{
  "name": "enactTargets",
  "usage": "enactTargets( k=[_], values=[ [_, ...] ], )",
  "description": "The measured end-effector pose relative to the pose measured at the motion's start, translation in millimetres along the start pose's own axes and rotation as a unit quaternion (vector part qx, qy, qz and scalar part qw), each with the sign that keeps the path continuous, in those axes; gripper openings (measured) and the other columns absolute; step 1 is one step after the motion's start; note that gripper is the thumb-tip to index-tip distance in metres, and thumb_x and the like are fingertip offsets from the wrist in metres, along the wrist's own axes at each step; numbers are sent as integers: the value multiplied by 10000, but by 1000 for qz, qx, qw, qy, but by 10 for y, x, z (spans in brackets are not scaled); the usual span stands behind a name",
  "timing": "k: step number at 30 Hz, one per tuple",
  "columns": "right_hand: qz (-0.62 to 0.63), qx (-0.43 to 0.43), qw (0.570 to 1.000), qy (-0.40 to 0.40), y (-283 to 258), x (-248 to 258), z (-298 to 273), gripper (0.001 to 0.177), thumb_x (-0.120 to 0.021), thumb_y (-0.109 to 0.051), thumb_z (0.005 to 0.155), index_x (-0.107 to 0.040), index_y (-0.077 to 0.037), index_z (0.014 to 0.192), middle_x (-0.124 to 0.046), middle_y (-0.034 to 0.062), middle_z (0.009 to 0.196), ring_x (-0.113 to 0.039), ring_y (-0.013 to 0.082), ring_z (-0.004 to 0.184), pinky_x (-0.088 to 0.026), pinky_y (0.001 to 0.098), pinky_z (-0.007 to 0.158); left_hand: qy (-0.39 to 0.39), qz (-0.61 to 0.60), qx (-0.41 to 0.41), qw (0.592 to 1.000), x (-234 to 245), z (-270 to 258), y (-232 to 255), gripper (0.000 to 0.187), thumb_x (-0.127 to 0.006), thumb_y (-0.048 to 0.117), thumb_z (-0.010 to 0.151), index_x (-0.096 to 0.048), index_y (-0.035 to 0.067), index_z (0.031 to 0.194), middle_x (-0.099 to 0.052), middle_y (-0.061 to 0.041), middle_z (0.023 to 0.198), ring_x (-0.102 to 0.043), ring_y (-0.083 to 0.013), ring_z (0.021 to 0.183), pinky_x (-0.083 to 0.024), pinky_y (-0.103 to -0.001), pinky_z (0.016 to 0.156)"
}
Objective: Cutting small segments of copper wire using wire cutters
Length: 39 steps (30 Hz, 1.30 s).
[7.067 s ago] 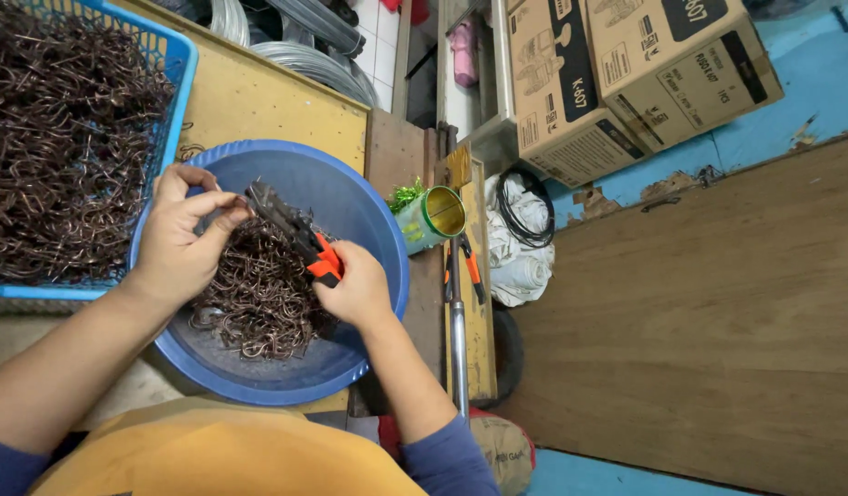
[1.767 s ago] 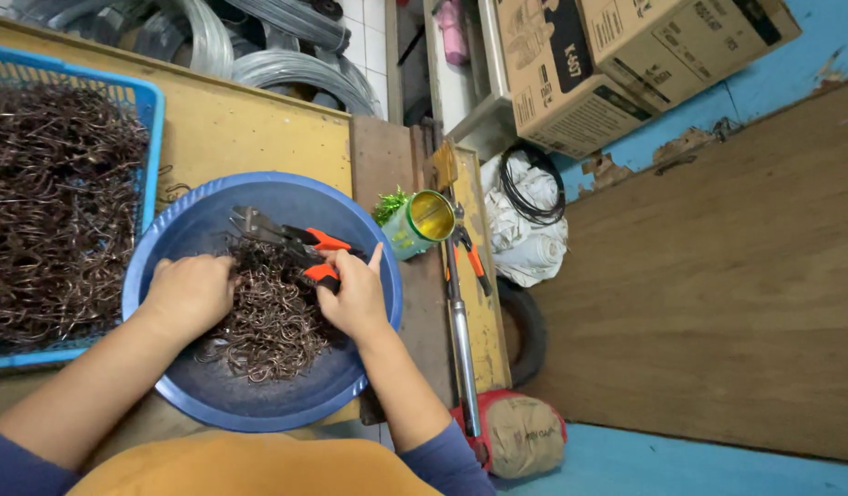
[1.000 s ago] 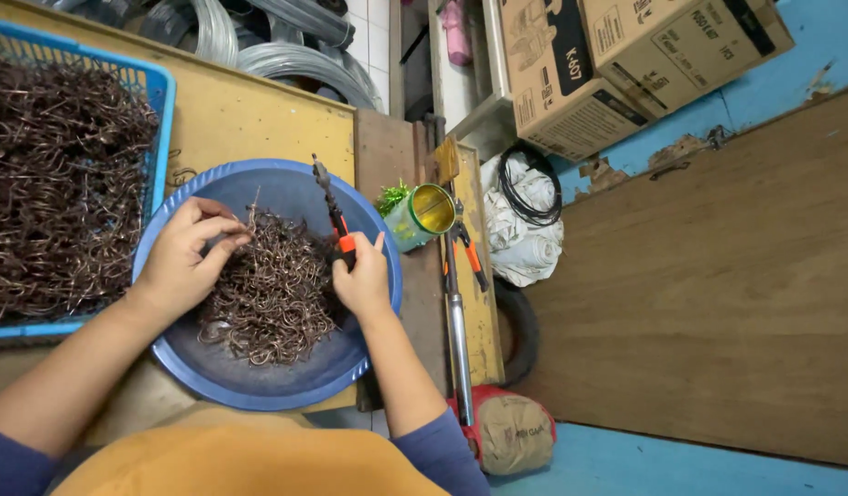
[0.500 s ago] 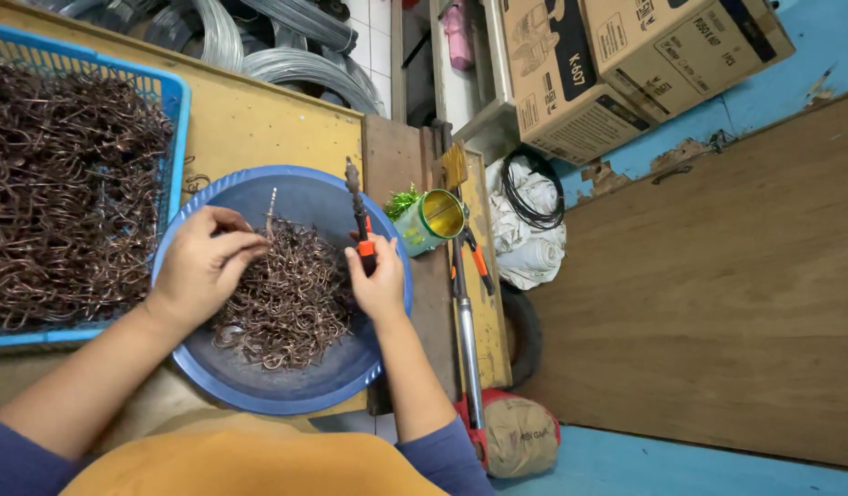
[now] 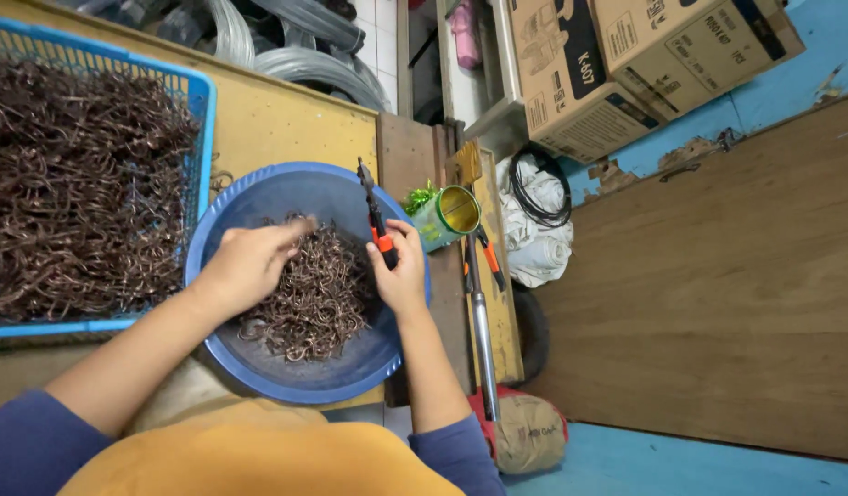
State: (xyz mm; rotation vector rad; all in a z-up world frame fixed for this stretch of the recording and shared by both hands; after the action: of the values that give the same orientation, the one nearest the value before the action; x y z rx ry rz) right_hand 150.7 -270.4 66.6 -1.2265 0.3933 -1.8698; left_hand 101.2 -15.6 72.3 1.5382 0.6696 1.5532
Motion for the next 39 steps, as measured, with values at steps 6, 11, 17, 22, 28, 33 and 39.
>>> enactTargets(
  k=[6, 11, 17, 22, 28, 33, 39],
  values=[
    [-4, -8, 1000, -15, -93, -40, 39, 199, -844, -201, 924, -708, -58, 953, -669, 135, 1329, -689, 421, 1226, -507, 527, 1081, -82, 127, -15, 988, -364, 66, -242, 552, -514, 32, 933, -716, 203, 1417, -751, -17, 1399, -657, -238, 1364, -375, -598, 1169],
    [-18, -5, 999, -31, -97, -87, 20, 203, -848, -231, 923, -706, -87, 938, -677, 107, 1329, -688, 396, 1240, -429, 556, 1163, -5, 158, -61, 985, -685, 150, -736, 470, -620, 31, 944, -767, 245, 1336, -834, -5, 1237, -715, -210, 1298, -371, -574, 1217],
    [-10, -21, 999, -38, -32, -130, -10, 200, -853, -250, 922, -716, -106, 942, -683, 80, 1333, -684, 368, 1268, -286, 612, 1279, 13, 144, -70, 987, -394, 107, -410, 268, -730, 137, 926, -848, 201, 1158, -830, -41, 979, -788, -244, 1006, -603, -425, 958],
    [-4, -31, 999, -39, -131, -118, -6, 239, -859, -275, 928, -708, -92, 954, -686, 84, 1322, -676, 374, 1270, -170, 681, 1296, 83, 167, -75, 980, -292, 77, -444, 181, -809, 279, 900, -871, 205, 1053, -690, -44, 959, -708, -265, 995, -606, -408, 873],
    [-15, -49, 997, -63, -131, -151, -9, 209, -851, -254, 923, -711, -103, 957, -679, 65, 1301, -674, 371, 1277, -146, 733, 1285, -22, 188, 35, 981, -537, 139, -807, 307, -755, 351, 925, -807, 232, 1204, -792, -38, 1030, -800, -274, 1046, -645, -414, 903],
    [2, -56, 996, -69, -133, -163, -22, 221, -842, -288, 940, -712, -110, 965, -694, 58, 1310, -673, 364, 1294, -129, 745, 1283, -55, 124, 119, 984, -548, 107, -946, 347, -887, 379, 794, -806, 227, 1096, -866, -20, 924, -840, -241, 960, -661, -413, 816],
    [243, -176, 949, -96, 526, -404, -173, 263, -819, -232, 1002, -769, -61, 1195, -697, 139, 1429, -620, 264, 1366, -369, 598, 1242, -86, -28, 166, 982, -481, 63, -832, 326, -955, 320, 760, -827, 123, 986, -870, -92, 887, -851, -229, 897, -634, -371, 788]
  ],
)
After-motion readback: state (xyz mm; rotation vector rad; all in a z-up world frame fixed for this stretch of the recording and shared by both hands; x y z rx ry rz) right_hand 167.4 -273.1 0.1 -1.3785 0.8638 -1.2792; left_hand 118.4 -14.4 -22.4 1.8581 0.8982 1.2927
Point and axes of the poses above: each hand's wrist, its own z-axis towards the middle knuckle, its own x-axis out of the back of the hand, y = z × x, the point moved 10 cm from there along z, towards the middle knuckle
